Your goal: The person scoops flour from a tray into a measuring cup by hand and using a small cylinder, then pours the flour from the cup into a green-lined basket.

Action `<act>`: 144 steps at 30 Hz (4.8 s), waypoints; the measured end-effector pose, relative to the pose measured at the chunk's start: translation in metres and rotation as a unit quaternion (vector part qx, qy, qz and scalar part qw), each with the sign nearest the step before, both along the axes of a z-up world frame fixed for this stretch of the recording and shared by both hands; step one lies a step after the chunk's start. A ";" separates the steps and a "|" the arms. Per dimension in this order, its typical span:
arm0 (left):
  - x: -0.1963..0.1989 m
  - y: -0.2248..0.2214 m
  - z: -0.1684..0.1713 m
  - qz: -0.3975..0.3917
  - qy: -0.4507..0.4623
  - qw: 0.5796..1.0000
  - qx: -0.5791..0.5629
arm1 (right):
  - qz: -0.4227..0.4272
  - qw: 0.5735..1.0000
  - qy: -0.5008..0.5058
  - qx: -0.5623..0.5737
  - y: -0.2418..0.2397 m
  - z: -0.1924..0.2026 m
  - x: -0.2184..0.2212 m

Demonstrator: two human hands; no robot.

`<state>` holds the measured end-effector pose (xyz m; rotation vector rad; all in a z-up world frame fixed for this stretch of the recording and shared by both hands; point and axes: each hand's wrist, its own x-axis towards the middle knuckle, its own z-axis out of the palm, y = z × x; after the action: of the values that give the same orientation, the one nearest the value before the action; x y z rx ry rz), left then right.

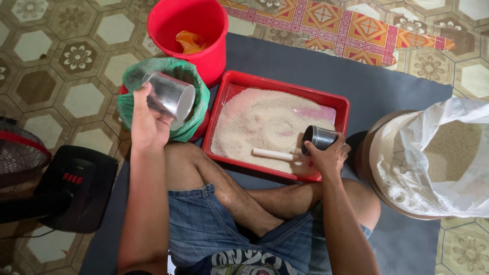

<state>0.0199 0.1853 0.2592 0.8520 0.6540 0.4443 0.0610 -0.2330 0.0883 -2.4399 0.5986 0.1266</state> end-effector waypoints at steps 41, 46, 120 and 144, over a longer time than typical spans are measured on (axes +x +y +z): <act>0.041 -0.147 -0.204 -0.074 0.315 0.932 0.166 | -0.009 0.999 -0.033 -0.023 0.004 0.002 0.002; 0.036 -0.151 -0.228 -0.088 0.357 0.897 0.245 | 0.000 0.994 -0.102 -0.027 0.003 0.013 0.031; 0.066 -0.225 -0.208 -0.223 0.075 0.742 0.628 | -0.201 0.899 -0.062 0.383 -0.013 0.002 0.011; -0.039 -0.154 -0.174 -0.526 0.087 0.453 0.714 | -0.037 0.904 -0.292 0.309 0.020 -0.004 0.013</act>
<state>-0.0187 0.0311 0.0849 2.7202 -0.4220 -0.4506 0.0741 -0.2131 0.0844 -1.7053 0.3075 -0.3851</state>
